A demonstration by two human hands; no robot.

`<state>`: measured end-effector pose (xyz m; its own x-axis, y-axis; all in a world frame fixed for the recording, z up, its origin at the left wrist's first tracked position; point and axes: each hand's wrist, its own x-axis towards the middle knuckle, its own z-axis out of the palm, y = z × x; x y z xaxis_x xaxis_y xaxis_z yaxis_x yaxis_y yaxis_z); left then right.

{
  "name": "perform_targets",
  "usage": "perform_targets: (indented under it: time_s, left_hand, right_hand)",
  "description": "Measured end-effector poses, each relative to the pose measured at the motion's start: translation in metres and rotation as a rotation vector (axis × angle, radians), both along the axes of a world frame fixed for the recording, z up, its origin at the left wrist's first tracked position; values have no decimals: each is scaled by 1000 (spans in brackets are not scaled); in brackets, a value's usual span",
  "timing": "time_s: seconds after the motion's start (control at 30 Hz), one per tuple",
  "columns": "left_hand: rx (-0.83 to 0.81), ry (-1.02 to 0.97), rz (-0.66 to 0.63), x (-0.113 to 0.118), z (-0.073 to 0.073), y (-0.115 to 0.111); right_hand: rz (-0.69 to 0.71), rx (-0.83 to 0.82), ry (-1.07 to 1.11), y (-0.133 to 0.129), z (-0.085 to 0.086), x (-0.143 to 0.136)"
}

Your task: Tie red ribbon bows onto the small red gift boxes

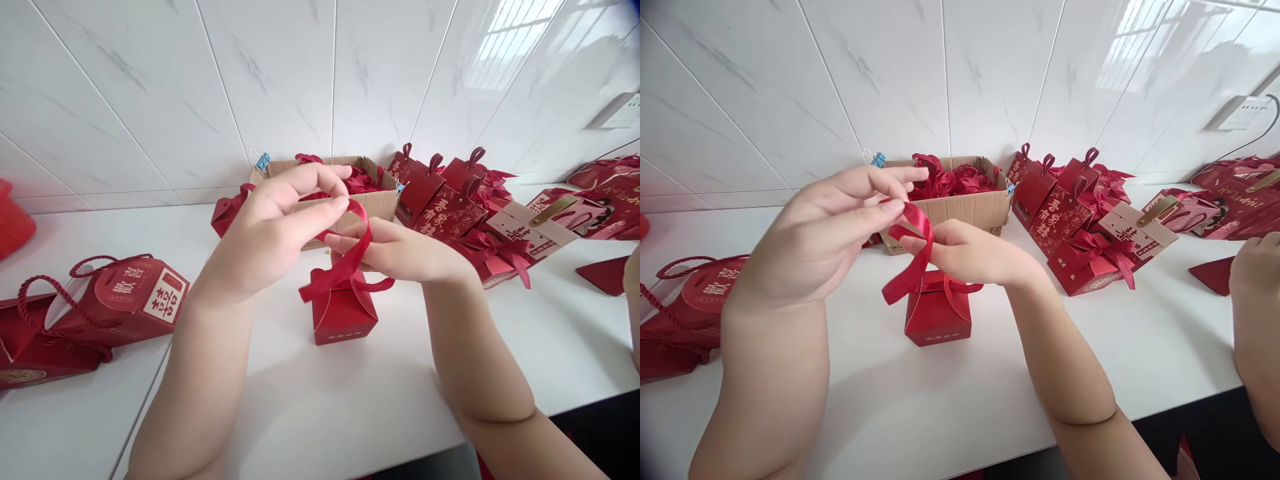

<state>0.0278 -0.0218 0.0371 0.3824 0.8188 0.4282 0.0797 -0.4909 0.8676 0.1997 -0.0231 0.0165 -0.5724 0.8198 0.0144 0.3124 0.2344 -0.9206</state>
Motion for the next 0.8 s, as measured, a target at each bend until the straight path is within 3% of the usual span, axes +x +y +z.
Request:
perform_targets:
  time_s: [0.1, 0.23, 0.4, 0.6, 0.8]
  left_hand:
    - [-24, 39, 94, 1, -4, 4]
    - [61, 52, 226, 3, -12, 12]
    - [144, 76, 290, 0, -18, 17]
    - [162, 84, 251, -1, -17, 15]
    - [271, 31, 358, 3, -7, 2]
  right_hand:
    - [11, -9, 85, 2, 2, 1]
    - [-1, -30, 260, 5, 0, 3]
    - [12, -53, 363, 8, -1, 2]
    - [12, -45, 314, 7, -2, 0]
    - [26, -117, 443, 14, -5, 3]
